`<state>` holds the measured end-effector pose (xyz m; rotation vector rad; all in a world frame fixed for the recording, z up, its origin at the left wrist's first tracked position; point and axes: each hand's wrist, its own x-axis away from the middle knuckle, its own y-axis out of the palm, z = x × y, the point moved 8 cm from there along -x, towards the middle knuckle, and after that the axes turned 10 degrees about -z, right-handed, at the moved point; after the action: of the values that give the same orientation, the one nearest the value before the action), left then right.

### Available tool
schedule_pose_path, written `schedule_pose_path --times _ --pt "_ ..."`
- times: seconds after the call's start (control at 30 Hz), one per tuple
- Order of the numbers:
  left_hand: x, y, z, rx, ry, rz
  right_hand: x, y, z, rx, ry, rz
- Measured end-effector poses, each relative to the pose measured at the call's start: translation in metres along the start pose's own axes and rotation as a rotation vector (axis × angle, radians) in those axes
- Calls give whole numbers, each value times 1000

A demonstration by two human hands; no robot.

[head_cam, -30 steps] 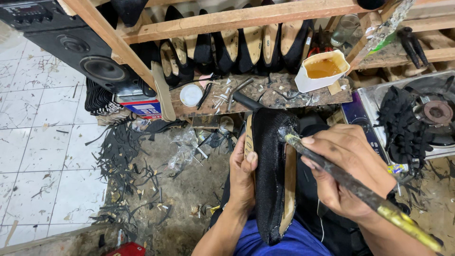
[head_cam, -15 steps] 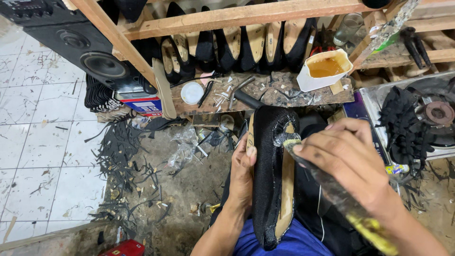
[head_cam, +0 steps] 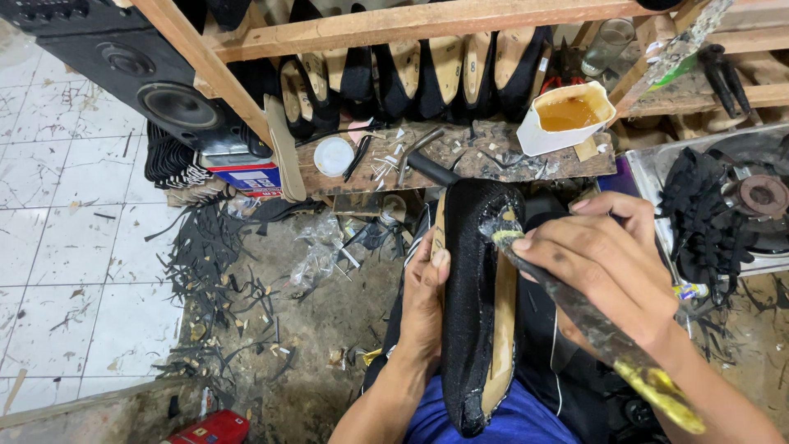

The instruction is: The person holds a black fabric shoe upper on a last and brushes glue along its inner edge using a brush, dipping the brush into a glue container on the workbench. They rotate the shoe to coat different sections, briefly place the shoe on a rack, then resume brushing the edge.

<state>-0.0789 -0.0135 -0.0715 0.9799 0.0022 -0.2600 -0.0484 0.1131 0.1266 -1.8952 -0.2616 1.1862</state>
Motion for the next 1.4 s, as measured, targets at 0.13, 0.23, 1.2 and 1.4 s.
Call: schedule_pose_path --times 0.13,0.23,1.2,1.4 --pt "0 -3 1 3 27 10 0 2 -6 -20 -17 -52" --pt "-1 -4 2 2 30 19 2 5 -8 -29 0 -97" --pt "-9 9 15 7 -5 95 16 15 -9 -59 -23 -136" --pt "-8 10 10 3 -15 66 10 9 2 -39 -31 -56"
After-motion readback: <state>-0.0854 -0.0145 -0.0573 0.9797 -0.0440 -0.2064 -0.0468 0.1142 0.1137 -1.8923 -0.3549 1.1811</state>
